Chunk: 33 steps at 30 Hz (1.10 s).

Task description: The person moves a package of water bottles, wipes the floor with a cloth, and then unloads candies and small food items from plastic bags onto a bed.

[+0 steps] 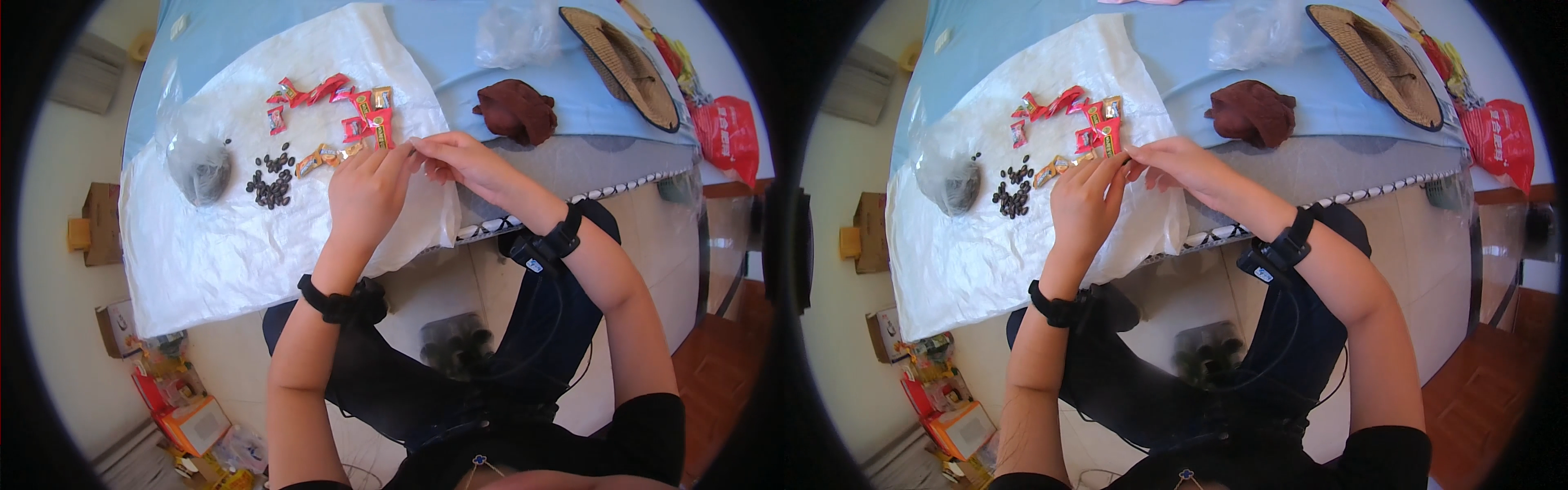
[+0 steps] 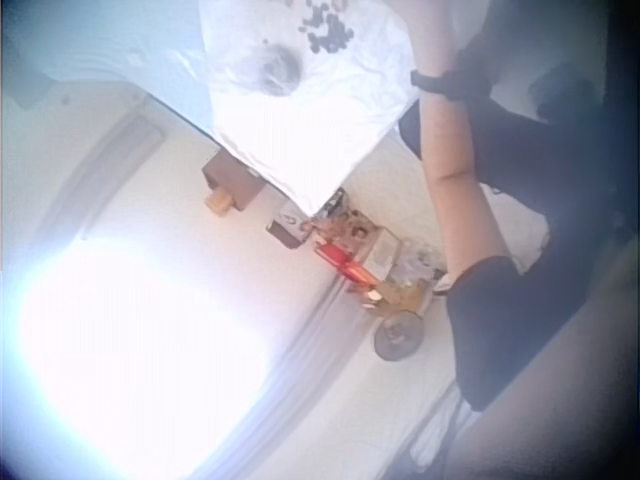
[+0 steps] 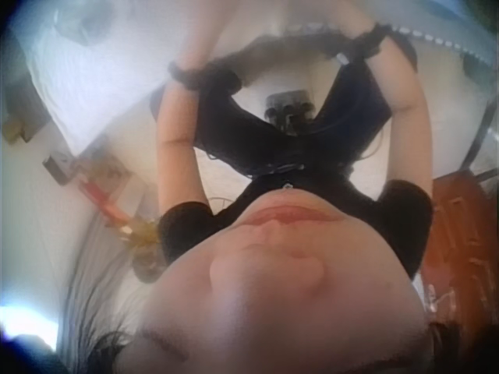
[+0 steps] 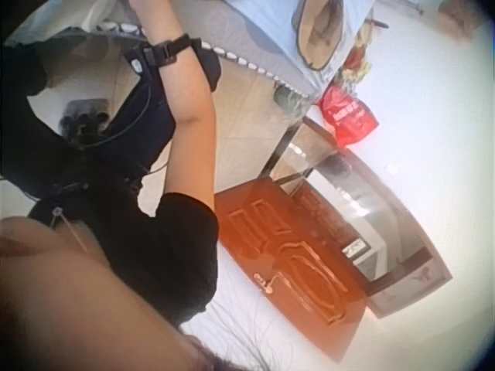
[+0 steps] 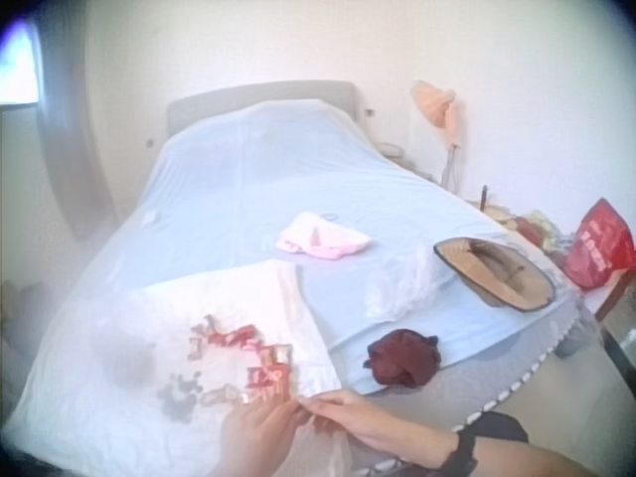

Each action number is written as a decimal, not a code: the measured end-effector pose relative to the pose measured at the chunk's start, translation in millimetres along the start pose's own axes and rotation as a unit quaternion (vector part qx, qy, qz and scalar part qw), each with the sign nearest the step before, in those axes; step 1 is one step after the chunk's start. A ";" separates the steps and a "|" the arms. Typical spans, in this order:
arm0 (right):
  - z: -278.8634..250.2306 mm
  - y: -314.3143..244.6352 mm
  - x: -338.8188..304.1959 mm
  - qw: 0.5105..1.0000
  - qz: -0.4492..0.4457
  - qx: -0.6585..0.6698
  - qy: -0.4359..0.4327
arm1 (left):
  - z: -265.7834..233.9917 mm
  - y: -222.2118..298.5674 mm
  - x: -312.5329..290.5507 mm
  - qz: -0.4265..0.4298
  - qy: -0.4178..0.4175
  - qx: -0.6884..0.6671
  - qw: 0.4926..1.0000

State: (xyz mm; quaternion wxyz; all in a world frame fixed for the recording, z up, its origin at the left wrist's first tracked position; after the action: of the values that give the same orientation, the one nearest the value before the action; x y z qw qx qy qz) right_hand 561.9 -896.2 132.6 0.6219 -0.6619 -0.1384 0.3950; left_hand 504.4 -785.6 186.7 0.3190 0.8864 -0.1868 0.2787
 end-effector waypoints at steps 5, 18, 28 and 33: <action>0.3 -1.3 2.4 0.999 -0.026 -0.015 -0.030 | -0.7 3.9 1.5 0.014 0.001 0.012 1.000; -1.4 -3.7 9.7 0.990 -0.090 -0.111 0.006 | 7.1 -10.2 -4.8 -0.050 -0.010 0.008 0.999; 1.0 -9.4 5.3 0.975 -0.120 -0.186 0.021 | 3.0 -3.4 0.7 -0.062 -0.026 0.003 0.998; -15.7 -24.0 -4.6 0.951 -0.167 -0.248 0.085 | -33.9 -50.0 1.2 -0.219 -0.033 0.156 0.963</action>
State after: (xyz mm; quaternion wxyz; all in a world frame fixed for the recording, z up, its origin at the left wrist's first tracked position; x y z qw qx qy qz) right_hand 577.3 -906.0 155.2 0.5048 -0.7938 -0.2868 0.1812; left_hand 518.0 -726.8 186.1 0.2240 0.9531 0.0469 0.1983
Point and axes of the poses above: each hand's wrist, its own x-axis towards the middle knuckle, its own z-axis out of the palm, y = z × x, the point moved 5 cm from there along x, towards the middle knuckle, and after that the axes turned 13 degrees about -x, right-handed, at the moved point
